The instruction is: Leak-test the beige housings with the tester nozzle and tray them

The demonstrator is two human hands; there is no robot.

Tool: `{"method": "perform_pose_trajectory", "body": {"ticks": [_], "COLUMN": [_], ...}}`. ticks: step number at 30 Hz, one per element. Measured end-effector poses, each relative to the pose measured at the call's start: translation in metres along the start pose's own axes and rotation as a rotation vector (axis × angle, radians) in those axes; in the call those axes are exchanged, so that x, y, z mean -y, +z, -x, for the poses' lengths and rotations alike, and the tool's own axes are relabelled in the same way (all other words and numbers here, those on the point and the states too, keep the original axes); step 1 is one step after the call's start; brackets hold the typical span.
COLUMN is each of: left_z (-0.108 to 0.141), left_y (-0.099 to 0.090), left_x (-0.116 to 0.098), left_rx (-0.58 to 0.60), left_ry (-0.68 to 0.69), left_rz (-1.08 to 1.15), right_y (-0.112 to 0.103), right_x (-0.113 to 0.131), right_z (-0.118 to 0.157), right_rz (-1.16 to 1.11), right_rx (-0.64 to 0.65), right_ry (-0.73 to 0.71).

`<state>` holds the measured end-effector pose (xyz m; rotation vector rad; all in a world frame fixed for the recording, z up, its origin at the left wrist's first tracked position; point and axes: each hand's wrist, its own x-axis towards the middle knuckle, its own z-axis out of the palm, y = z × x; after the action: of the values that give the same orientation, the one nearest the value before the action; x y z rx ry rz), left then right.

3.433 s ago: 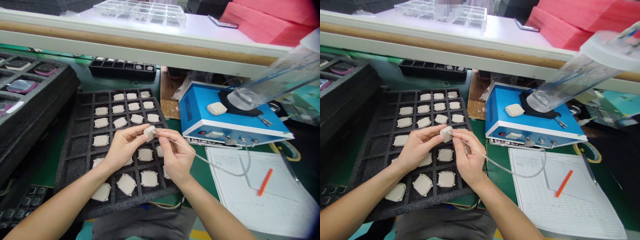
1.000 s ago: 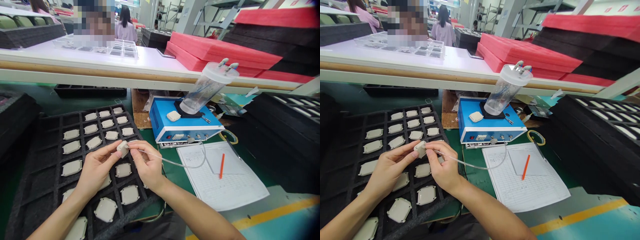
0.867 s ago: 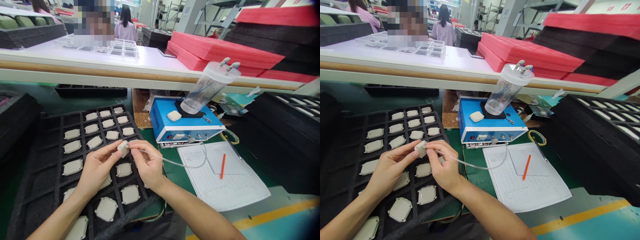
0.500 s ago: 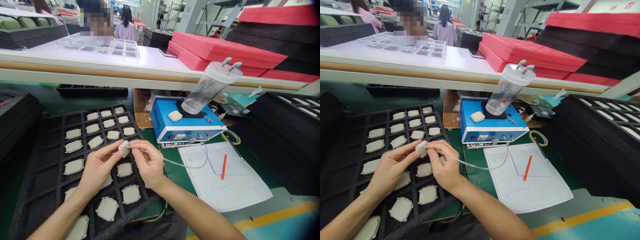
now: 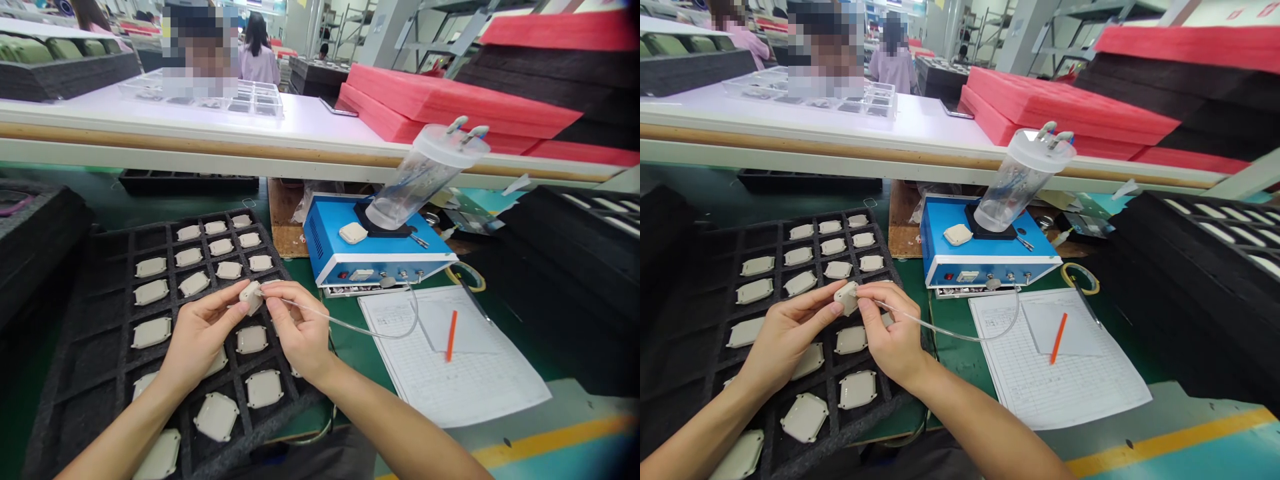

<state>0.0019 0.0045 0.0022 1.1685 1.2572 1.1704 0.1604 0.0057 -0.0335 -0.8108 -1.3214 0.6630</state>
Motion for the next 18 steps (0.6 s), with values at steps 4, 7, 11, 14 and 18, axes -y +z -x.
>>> {"method": "perform_pose_trajectory", "body": {"ticks": [4,7,11,14,18], "left_z": [-0.001,-0.002,0.000,0.003,-0.025], "left_y": [-0.001,-0.002,-0.002,-0.004,-0.030], "left_x": [-0.001,0.000,0.005,0.006,-0.009], "left_rx": [0.001,0.011,0.023,0.028,0.023], "left_ry": [0.007,0.011,0.042,0.106,0.287], "left_rz": [-0.011,-0.023,-0.039,-0.116,-0.580], "right_y": [0.000,0.000,0.000,-0.002,-0.004], "right_x": [0.001,0.001,0.001,0.002,0.002], "right_z": [-0.001,-0.001,-0.001,0.004,0.013], "right_rz": [0.012,0.006,-0.010,-0.018,-0.027], "right_rx": [-0.002,-0.006,0.003,0.026,0.016], "right_ry": [0.006,-0.002,-0.009,0.017,0.101]}}
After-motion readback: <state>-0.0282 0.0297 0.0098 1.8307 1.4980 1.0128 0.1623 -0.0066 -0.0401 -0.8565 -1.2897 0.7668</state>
